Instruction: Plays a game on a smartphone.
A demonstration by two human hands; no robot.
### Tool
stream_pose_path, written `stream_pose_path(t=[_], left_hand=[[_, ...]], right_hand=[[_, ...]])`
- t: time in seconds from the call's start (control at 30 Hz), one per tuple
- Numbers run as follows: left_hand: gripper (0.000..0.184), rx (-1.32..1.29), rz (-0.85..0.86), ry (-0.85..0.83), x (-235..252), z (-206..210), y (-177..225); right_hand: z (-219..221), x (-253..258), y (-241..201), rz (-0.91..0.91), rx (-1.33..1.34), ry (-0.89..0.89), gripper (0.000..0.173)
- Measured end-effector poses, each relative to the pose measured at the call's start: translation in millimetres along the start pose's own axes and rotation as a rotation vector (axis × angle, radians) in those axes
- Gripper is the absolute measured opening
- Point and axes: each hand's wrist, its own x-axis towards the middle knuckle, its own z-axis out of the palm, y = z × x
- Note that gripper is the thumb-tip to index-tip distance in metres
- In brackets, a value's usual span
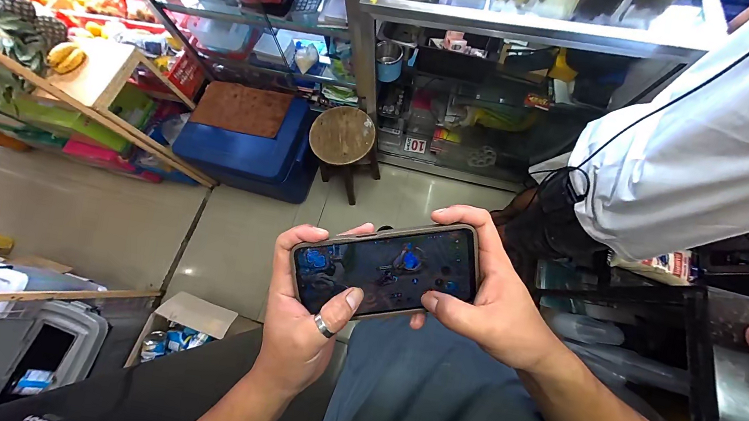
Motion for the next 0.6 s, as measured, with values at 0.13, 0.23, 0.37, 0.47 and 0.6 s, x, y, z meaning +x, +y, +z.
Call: stream_pose_path(t=[0.13, 0.23, 0.37, 0.47, 0.6], left_hand=[[0.062, 0.013, 0.010, 0.001, 0, 0, 0], [0.062, -0.014, -0.002, -0.002, 0, 1, 0], [0.065, -0.068, -0.037, 0.010, 2, 1, 3], [0.067, -0.026, -0.022, 0.032, 2, 0, 3], [0.064, 0.028, -0.019, 0.044, 2, 1, 3]], right_hand=[[3, 0, -3, 0.004, -0.109, 0.028, 0.082], [-2, -1, -3, 0.001, -0.025, -0.028, 0.077], [-6, 2, -9, -0.007, -0.167, 0.013, 0.063], [-5, -1, -30, -0.342, -0.521, 0.169, 0.054], [34, -39, -107, -0.539, -0.420, -0.057, 0.018]])
